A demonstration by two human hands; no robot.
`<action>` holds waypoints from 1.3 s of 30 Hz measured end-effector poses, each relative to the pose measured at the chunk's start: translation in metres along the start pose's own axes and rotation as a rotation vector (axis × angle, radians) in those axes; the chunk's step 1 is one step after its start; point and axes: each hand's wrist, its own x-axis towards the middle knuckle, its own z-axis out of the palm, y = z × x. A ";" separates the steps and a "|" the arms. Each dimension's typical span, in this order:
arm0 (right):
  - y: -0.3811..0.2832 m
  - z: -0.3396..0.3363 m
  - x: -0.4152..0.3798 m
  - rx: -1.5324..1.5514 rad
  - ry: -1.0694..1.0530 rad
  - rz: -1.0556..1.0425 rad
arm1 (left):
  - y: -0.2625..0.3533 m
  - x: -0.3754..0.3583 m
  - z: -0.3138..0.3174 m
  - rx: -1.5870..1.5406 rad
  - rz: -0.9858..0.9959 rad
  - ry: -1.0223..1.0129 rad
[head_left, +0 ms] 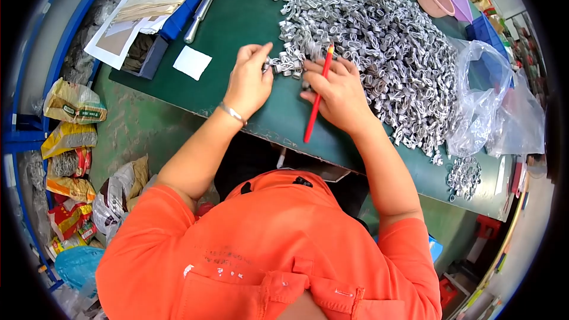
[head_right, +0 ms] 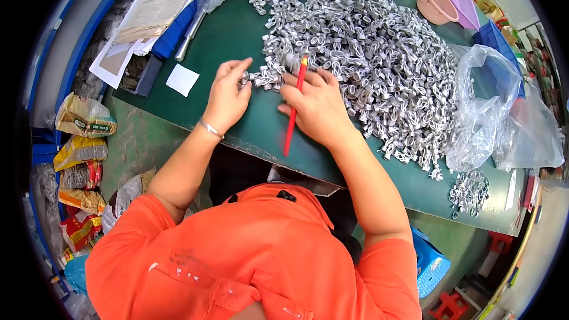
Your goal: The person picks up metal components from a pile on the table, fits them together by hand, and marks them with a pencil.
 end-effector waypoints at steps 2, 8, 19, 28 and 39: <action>0.000 -0.003 -0.010 0.007 0.004 -0.063 | -0.006 0.003 0.004 0.077 0.085 -0.096; -0.011 -0.018 -0.044 0.028 -0.066 -0.085 | 0.042 -0.036 0.013 -0.037 0.140 -0.272; -0.007 -0.046 -0.116 0.081 0.191 0.119 | 0.065 -0.061 0.036 -0.302 0.224 -0.230; -0.027 -0.044 -0.136 0.116 0.471 0.404 | 0.073 -0.072 0.028 -0.750 -0.281 -0.476; -0.022 -0.039 -0.131 0.504 0.481 0.853 | 0.086 -0.080 0.032 -0.592 -0.053 -0.553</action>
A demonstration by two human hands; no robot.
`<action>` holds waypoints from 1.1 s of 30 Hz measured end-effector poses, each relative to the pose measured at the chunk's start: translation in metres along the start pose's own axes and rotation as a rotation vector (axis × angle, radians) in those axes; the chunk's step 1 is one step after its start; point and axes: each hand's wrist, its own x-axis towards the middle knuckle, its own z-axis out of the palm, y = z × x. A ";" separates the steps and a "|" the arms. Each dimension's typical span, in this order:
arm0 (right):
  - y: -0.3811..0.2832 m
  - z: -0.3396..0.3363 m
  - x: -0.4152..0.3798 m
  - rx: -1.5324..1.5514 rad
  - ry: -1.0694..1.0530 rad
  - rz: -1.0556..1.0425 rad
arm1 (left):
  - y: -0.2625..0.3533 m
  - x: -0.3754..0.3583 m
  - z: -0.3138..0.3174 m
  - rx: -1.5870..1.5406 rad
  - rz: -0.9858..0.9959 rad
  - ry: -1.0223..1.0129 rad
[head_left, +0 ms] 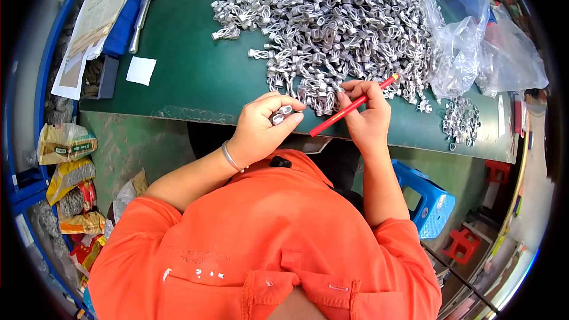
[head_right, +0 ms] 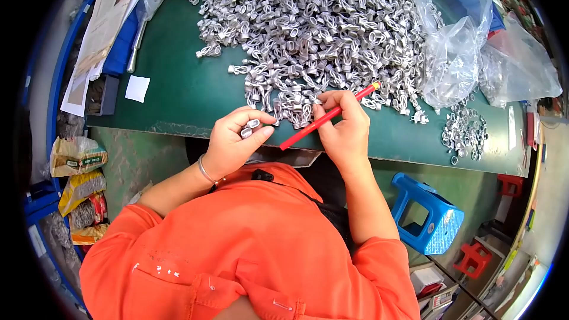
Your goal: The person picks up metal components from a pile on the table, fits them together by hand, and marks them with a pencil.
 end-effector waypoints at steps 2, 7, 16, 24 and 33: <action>0.003 -0.001 -0.002 0.014 0.001 0.002 | 0.004 0.002 0.001 0.015 0.019 -0.009; -0.006 -0.013 -0.008 0.555 0.006 0.158 | 0.002 0.004 0.007 -0.012 0.028 0.009; -0.022 0.000 -0.028 0.818 -0.139 0.212 | 0.004 0.006 0.001 -0.225 -0.050 -0.036; -0.009 0.011 -0.040 0.812 -0.163 0.003 | 0.005 0.002 0.002 -0.220 0.146 -0.022; -0.035 0.008 -0.048 0.241 -0.027 -0.525 | 0.012 -0.011 0.001 -0.694 -0.393 -0.146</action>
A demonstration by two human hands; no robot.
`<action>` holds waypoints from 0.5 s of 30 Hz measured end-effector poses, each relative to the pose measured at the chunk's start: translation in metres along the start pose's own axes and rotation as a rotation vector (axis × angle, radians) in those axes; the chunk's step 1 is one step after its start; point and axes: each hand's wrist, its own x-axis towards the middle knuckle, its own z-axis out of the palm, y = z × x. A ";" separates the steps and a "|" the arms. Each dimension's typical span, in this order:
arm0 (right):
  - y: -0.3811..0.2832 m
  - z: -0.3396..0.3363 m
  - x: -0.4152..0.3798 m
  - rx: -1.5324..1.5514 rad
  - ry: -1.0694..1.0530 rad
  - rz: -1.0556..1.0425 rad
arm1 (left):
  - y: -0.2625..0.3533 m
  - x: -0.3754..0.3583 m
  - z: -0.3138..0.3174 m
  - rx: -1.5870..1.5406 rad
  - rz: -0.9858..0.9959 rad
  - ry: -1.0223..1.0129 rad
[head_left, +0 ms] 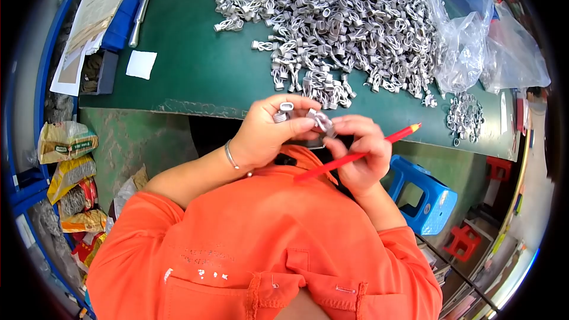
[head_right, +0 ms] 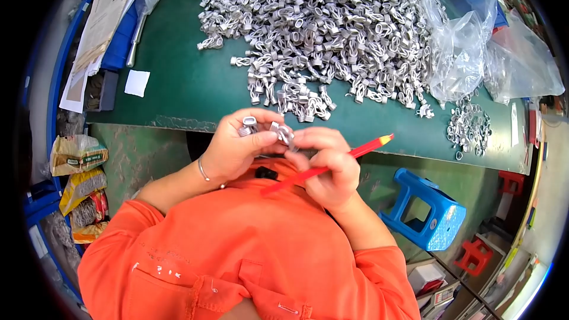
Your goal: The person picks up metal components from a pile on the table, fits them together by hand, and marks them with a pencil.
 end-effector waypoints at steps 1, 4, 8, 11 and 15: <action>-0.001 0.000 -0.001 0.046 -0.022 -0.001 | -0.001 -0.003 0.000 -0.255 -0.124 -0.016; 0.009 -0.010 -0.006 0.060 -0.050 0.085 | -0.002 -0.013 -0.014 -0.557 -0.426 -0.078; 0.032 -0.016 -0.014 -0.258 0.140 0.283 | -0.022 -0.022 -0.038 -0.564 -0.612 0.015; 0.038 -0.012 -0.008 -0.379 0.038 0.225 | -0.054 -0.015 -0.055 -0.696 -0.504 0.138; 0.041 -0.006 -0.007 -0.554 -0.016 0.232 | -0.051 -0.006 -0.048 -0.522 -0.601 0.188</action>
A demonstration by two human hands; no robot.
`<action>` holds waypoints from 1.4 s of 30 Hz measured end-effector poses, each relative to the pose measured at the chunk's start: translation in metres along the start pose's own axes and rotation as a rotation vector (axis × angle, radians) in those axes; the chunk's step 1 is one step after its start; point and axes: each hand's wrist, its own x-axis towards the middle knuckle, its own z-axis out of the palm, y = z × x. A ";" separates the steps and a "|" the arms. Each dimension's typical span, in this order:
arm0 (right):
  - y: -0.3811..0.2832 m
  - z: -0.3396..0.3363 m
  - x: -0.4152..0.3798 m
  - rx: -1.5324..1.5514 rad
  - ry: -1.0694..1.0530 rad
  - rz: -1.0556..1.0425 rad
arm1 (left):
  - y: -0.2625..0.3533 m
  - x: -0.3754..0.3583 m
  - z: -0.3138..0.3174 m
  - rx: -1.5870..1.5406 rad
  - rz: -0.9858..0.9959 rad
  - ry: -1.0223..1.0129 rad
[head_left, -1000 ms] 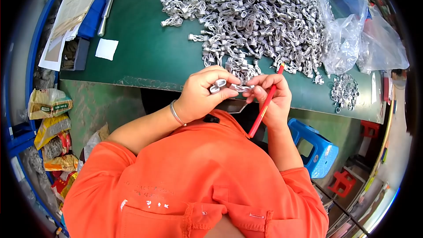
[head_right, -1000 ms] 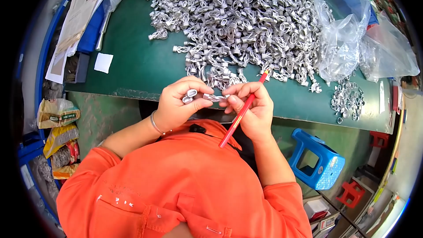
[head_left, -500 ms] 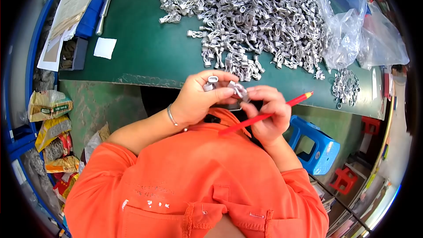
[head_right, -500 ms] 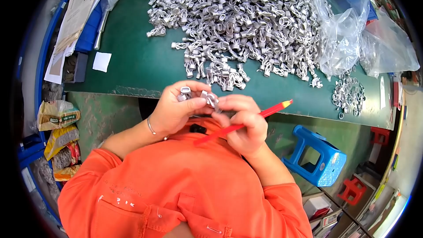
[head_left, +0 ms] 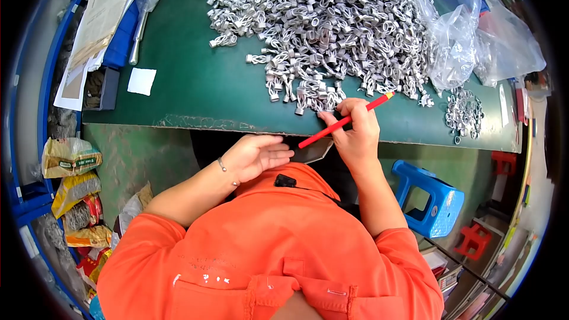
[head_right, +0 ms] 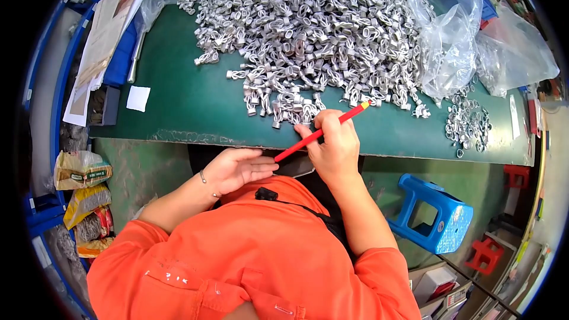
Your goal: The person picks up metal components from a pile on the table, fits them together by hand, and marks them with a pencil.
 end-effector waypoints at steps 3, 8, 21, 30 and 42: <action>0.004 -0.001 0.000 -0.080 0.042 -0.056 | -0.003 -0.010 0.018 0.353 0.051 -0.079; 0.006 -0.007 -0.006 0.338 0.160 0.183 | -0.002 -0.022 0.043 0.613 0.230 -0.136; -0.008 -0.011 -0.031 0.942 -0.015 0.271 | -0.001 -0.012 0.067 0.503 0.678 -0.164; -0.018 -0.008 -0.027 0.796 0.081 0.082 | -0.002 -0.006 0.064 0.500 0.857 -0.154; -0.016 -0.016 -0.013 0.587 0.135 0.018 | 0.010 -0.015 0.062 0.144 0.018 -0.207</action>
